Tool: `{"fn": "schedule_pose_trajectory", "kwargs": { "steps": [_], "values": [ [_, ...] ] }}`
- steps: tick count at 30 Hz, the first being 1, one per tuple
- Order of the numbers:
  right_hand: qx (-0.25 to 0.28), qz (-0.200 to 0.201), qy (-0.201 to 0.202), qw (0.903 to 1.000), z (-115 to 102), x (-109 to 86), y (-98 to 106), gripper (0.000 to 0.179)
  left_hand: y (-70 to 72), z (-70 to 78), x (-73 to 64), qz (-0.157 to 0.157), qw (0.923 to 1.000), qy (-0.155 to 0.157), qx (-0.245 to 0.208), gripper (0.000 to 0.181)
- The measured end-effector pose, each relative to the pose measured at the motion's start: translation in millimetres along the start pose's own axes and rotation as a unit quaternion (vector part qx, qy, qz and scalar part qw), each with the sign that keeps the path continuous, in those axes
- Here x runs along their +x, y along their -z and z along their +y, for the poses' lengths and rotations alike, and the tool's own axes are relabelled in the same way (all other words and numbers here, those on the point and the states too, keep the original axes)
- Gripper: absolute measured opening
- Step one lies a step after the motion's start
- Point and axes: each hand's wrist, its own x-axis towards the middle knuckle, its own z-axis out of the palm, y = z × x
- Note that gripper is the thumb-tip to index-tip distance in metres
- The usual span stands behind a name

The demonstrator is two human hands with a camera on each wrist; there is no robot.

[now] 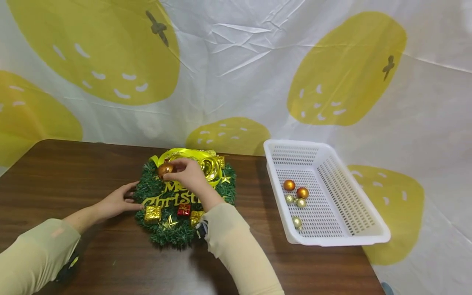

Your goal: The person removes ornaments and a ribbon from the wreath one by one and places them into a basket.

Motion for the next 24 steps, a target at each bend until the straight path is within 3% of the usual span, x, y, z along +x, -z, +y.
{"fn": "schedule_pose_trajectory", "kwargs": {
  "steps": [12, 24],
  "values": [
    [-0.007, 0.047, -0.017, 0.9987, -1.2, -6.9, 40.4, 0.043, 0.4, 0.0, -1.1, -0.003, 1.0000, -0.001, 0.004, 0.096],
    [-0.017, 0.090, 0.005, 0.9957, -1.4, -19.3, 89.4, 0.046, 0.4, -3.5, 2.7, -0.003, 1.0000, -0.003, 0.007, 0.096]
  ]
}}
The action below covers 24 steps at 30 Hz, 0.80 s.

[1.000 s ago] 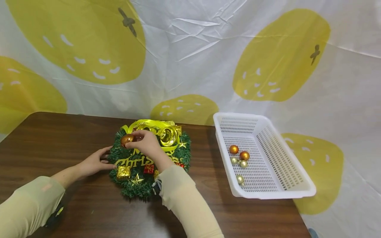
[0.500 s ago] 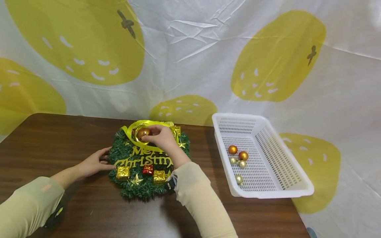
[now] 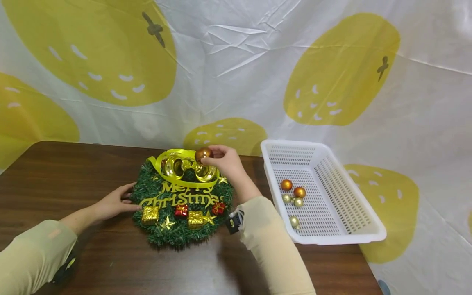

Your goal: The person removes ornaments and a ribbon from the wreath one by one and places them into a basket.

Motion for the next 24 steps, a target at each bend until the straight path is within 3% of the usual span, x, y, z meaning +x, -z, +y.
{"fn": "schedule_pose_trajectory", "kwargs": {
  "steps": [9, 24],
  "values": [
    [-0.013, 0.042, -0.001, 0.9990, 4.1, -4.7, 34.7, 0.050, 0.5, 0.6, -0.7, -0.004, 1.0000, 0.000, 0.001, 0.097],
    [-0.024, 0.071, -0.009, 0.9971, 15.8, -12.8, 81.9, 0.051, 1.5, 1.7, -2.0, -0.006, 0.9999, 0.007, 0.009, 0.100]
  ]
}}
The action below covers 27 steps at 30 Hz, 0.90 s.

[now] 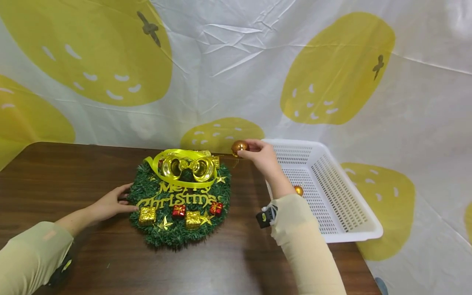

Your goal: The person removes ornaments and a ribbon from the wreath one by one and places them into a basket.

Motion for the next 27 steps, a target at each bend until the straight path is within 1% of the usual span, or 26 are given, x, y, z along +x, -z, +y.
{"fn": "schedule_pose_trajectory", "kwargs": {
  "steps": [7, 15, 19, 22, 27],
  "values": [
    [-0.019, 0.007, -0.018, 0.9996, 7.8, -3.1, 22.7, 0.052, -0.9, 0.9, -0.8, -0.002, 1.0000, -0.002, 0.000, 0.098],
    [-0.040, 0.018, -0.009, 0.9990, 15.3, -8.8, 48.2, 0.054, -0.3, 1.1, -0.5, -0.001, 1.0000, -0.005, 0.000, 0.097],
    [-0.056, 0.039, -0.008, 0.9977, 21.5, -10.6, 61.2, 0.054, 0.0, 0.7, -0.2, -0.001, 1.0000, -0.005, -0.003, 0.098],
    [-0.057, 0.050, -0.011, 0.9970, 28.4, -10.2, 69.8, 0.054, -0.3, 0.7, -0.3, -0.002, 1.0000, -0.005, -0.007, 0.099],
    [-0.038, 0.060, -0.014, 0.9974, 40.6, -10.2, 81.5, 0.053, -1.2, -0.2, -0.5, -0.003, 1.0000, -0.004, -0.006, 0.100]
  ]
}}
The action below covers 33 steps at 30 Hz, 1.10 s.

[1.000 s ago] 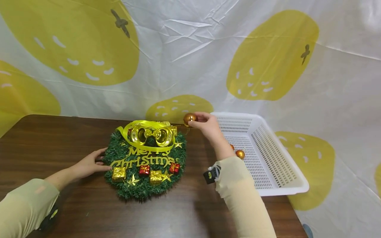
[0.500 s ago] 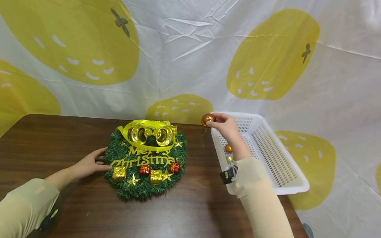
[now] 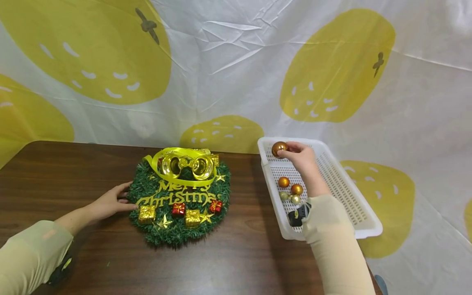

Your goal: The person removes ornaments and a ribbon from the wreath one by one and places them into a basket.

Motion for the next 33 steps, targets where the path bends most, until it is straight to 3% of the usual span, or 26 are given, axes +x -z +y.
{"fn": "schedule_pose_trajectory", "kwargs": {
  "steps": [12, 23, 33],
  "values": [
    [0.020, 0.006, -0.045, 0.9987, 22.2, 1.4, 10.6, 0.056, -0.2, -1.8, 1.0, 0.002, 1.0000, 0.003, 0.001, 0.100],
    [-0.037, 0.011, -0.092, 0.9950, 33.2, 5.0, 10.9, 0.057, 0.9, -1.5, 1.0, 0.000, 1.0000, 0.004, -0.002, 0.100],
    [-0.084, -0.046, -0.132, 0.9866, 37.7, 4.8, 6.8, 0.062, 0.9, -2.3, 1.6, 0.001, 1.0000, 0.003, -0.004, 0.100]
  ]
}}
